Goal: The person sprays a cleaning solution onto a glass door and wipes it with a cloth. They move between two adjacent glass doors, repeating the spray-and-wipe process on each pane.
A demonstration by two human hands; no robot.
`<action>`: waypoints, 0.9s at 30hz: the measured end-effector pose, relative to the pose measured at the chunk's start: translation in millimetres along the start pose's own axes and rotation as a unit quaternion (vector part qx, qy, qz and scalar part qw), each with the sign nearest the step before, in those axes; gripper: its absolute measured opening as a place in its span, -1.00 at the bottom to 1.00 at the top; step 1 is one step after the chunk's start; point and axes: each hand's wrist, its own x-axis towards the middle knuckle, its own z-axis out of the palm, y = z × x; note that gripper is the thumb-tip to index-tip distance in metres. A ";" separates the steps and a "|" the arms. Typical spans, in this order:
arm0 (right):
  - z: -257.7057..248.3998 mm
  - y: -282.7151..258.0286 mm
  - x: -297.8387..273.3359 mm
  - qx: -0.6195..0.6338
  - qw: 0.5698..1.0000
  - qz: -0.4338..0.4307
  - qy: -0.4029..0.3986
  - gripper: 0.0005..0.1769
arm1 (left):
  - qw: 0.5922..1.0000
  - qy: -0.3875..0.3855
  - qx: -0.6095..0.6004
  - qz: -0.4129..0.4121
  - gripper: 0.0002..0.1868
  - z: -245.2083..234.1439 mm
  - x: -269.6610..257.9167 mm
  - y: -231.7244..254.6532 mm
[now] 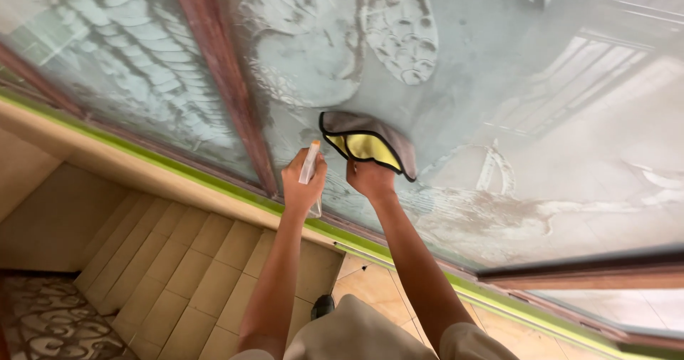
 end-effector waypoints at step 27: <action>-240.0 330.2 -234.6 0.109 0.863 0.493 -0.008 0.16 | 0.853 -0.461 -0.111 0.218 -0.81 290.3 -181.1 243.9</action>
